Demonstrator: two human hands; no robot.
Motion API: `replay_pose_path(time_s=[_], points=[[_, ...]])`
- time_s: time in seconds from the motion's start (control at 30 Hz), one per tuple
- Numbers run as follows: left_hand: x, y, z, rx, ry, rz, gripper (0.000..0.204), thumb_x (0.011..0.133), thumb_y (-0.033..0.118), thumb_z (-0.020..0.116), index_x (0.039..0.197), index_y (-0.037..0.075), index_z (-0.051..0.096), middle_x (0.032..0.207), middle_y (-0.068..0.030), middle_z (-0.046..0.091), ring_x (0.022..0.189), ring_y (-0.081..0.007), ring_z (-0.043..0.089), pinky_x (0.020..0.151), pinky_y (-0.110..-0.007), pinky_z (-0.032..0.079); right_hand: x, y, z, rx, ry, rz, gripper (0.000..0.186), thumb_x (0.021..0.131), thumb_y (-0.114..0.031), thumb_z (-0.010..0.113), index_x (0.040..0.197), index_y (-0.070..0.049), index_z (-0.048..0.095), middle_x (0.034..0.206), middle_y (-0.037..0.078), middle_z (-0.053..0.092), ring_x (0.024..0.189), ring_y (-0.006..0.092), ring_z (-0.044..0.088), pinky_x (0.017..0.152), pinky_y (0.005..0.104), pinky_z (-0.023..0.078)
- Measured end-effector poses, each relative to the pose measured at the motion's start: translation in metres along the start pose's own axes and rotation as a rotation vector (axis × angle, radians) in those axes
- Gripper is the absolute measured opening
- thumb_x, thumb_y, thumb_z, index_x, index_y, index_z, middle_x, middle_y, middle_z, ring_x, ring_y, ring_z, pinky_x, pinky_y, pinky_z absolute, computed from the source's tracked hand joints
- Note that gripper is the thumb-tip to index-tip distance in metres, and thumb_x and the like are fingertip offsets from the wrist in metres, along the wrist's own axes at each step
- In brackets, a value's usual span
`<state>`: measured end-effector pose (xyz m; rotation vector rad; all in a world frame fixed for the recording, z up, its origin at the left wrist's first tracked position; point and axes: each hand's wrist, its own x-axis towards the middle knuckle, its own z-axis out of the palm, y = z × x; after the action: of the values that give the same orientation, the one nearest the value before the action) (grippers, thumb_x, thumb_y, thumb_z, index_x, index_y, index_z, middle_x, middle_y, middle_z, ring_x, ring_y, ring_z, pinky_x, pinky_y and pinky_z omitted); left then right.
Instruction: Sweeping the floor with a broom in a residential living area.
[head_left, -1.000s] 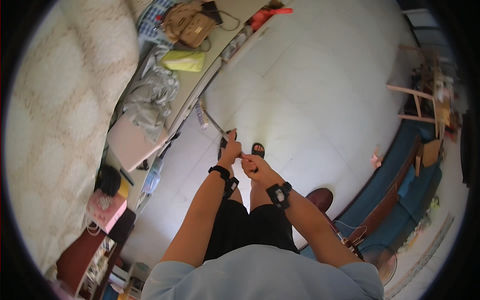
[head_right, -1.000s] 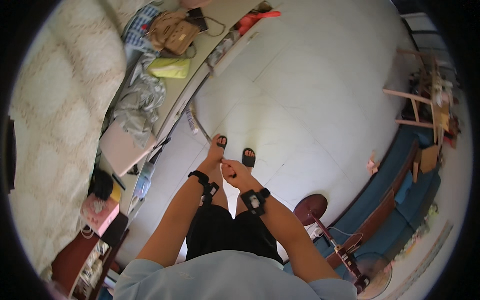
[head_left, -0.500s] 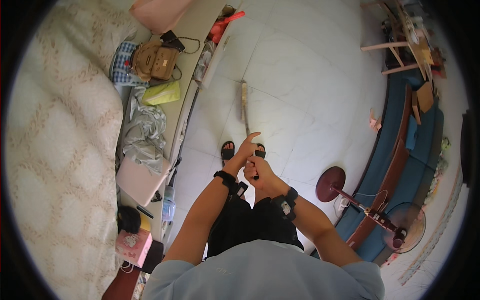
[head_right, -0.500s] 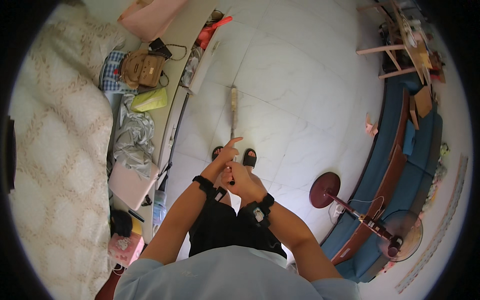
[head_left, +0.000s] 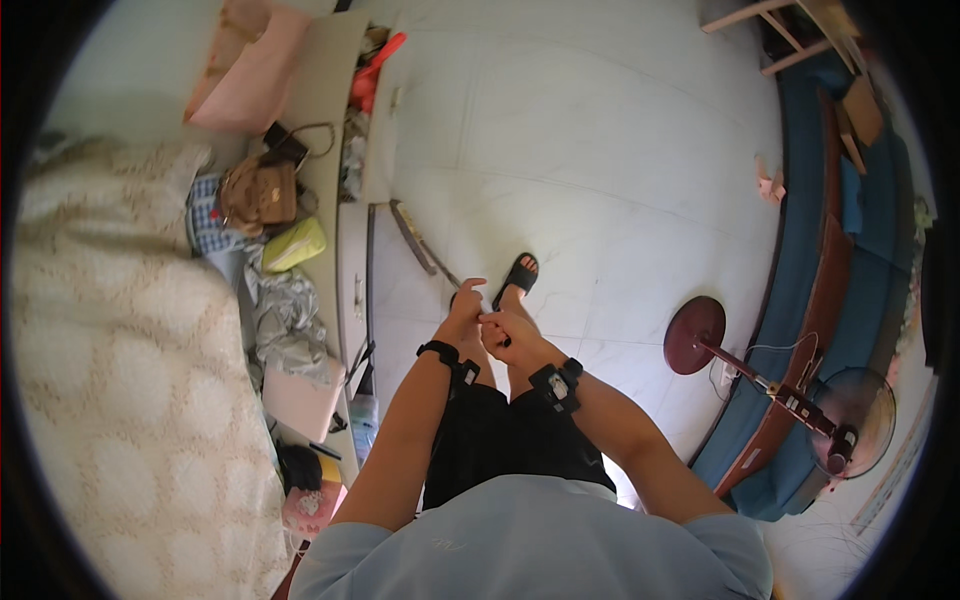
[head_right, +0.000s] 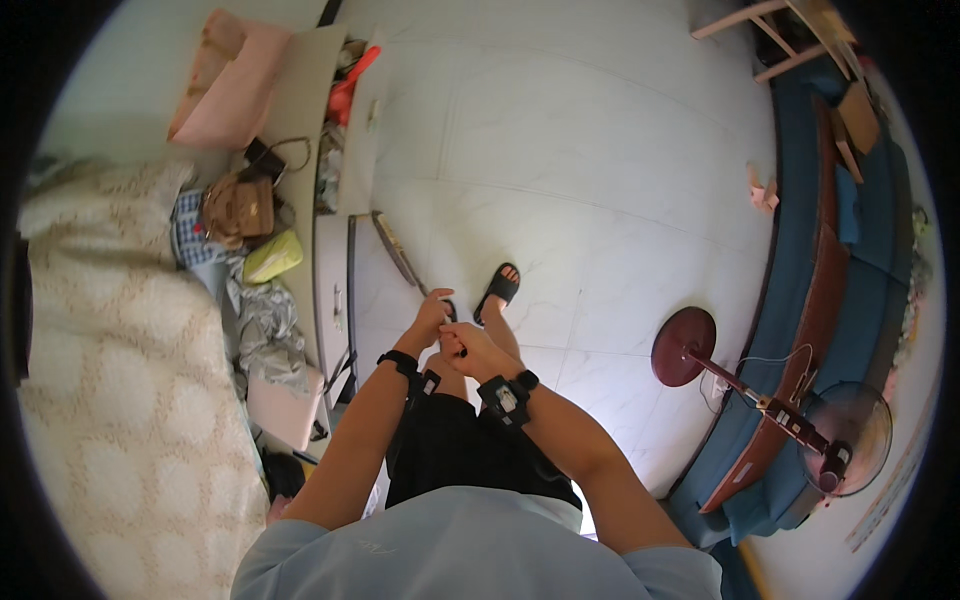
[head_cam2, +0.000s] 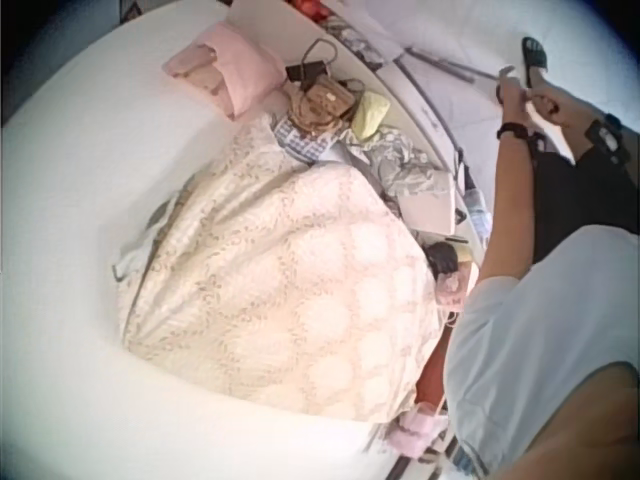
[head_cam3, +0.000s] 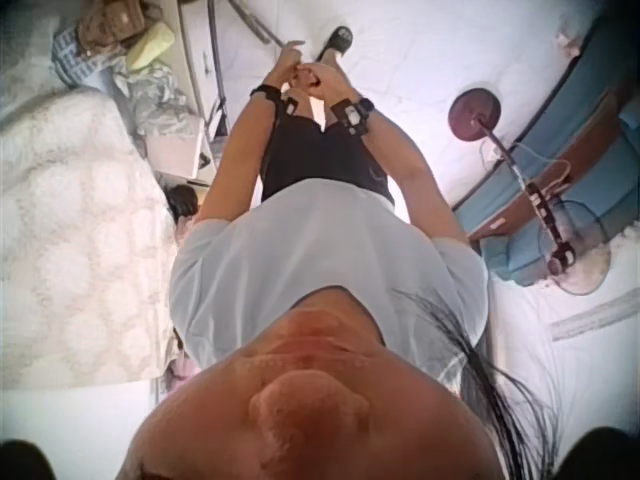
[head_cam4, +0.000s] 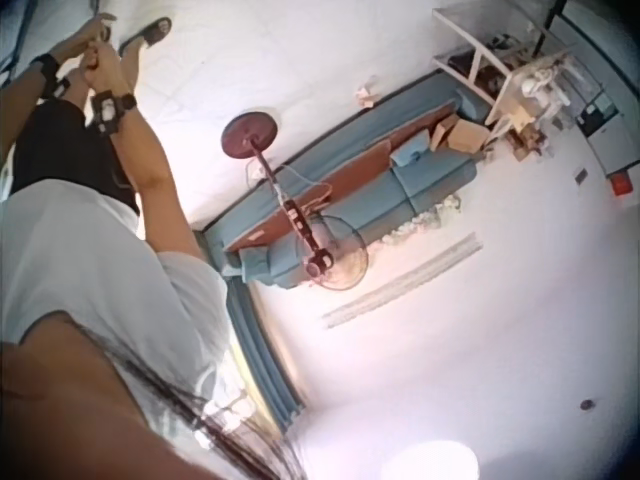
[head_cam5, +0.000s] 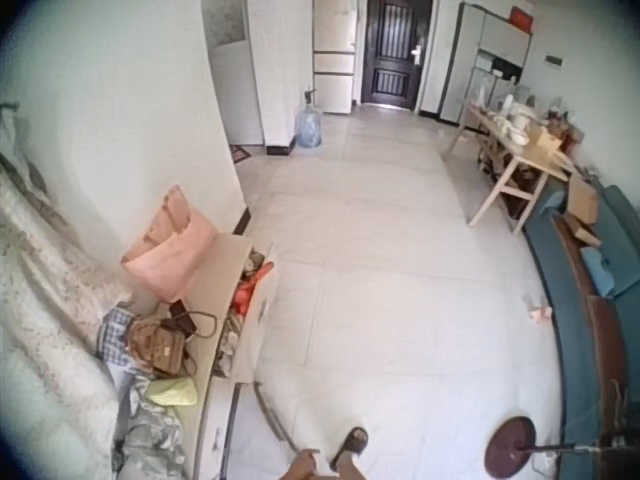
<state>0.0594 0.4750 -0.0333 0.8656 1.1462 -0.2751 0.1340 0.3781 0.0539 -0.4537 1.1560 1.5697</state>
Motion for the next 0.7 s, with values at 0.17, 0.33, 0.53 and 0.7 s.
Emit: replay_pose_path(time_s=[0.17, 0.33, 0.53, 0.7], points=[[0.042, 0.023, 0.119, 0.155, -0.23, -0.056, 0.04, 0.076, -0.001, 0.037, 0.114, 0.007, 0.046, 0.073, -0.0043, 0.04, 0.053, -0.0128, 0.037, 0.045, -0.027, 0.034, -0.08, -0.065, -0.018, 0.135, -0.001, -0.219, 0.006, 0.086, -0.006, 0.045, 0.081, -0.003, 0.044, 0.054, -0.003, 0.036, 0.039, 0.0032, 0.031, 0.032, 0.0136, 0.025], [0.064, 0.048, 0.181, 0.333, -0.268, 0.098, 0.046, 0.069, -0.003, 0.042, 0.114, 0.005, 0.046, 0.07, -0.0035, 0.042, 0.056, -0.0127, 0.037, 0.053, -0.024, 0.034, -0.123, -0.093, 0.003, 0.153, 0.081, -0.36, 0.02, 0.085, -0.007, 0.046, 0.069, -0.01, 0.035, 0.052, -0.004, 0.031, 0.039, 0.0032, 0.028, 0.03, 0.0139, 0.022], [0.055, 0.104, 0.177, 0.168, -0.086, 0.226, 0.047, 0.066, -0.001, 0.047, 0.112, 0.005, 0.046, 0.072, -0.0078, 0.046, 0.061, -0.0151, 0.043, 0.053, -0.029, 0.036, -0.127, -0.108, 0.046, 0.158, -0.029, -0.316, 0.018, 0.085, -0.008, 0.047, 0.069, -0.009, 0.039, 0.052, -0.004, 0.034, 0.038, 0.0032, 0.032, 0.029, 0.0129, 0.026], [0.083, 0.133, 0.097, 0.251, 0.246, 0.323, 0.04, 0.071, 0.0, 0.044, 0.111, 0.003, 0.045, 0.08, -0.0183, 0.054, 0.065, -0.0236, 0.054, 0.057, -0.033, 0.044, -0.066, -0.124, 0.085, 0.19, -0.222, -0.028, 0.014, 0.086, -0.012, 0.048, 0.074, -0.008, 0.042, 0.053, -0.004, 0.035, 0.038, 0.0021, 0.032, 0.029, 0.0128, 0.025]])
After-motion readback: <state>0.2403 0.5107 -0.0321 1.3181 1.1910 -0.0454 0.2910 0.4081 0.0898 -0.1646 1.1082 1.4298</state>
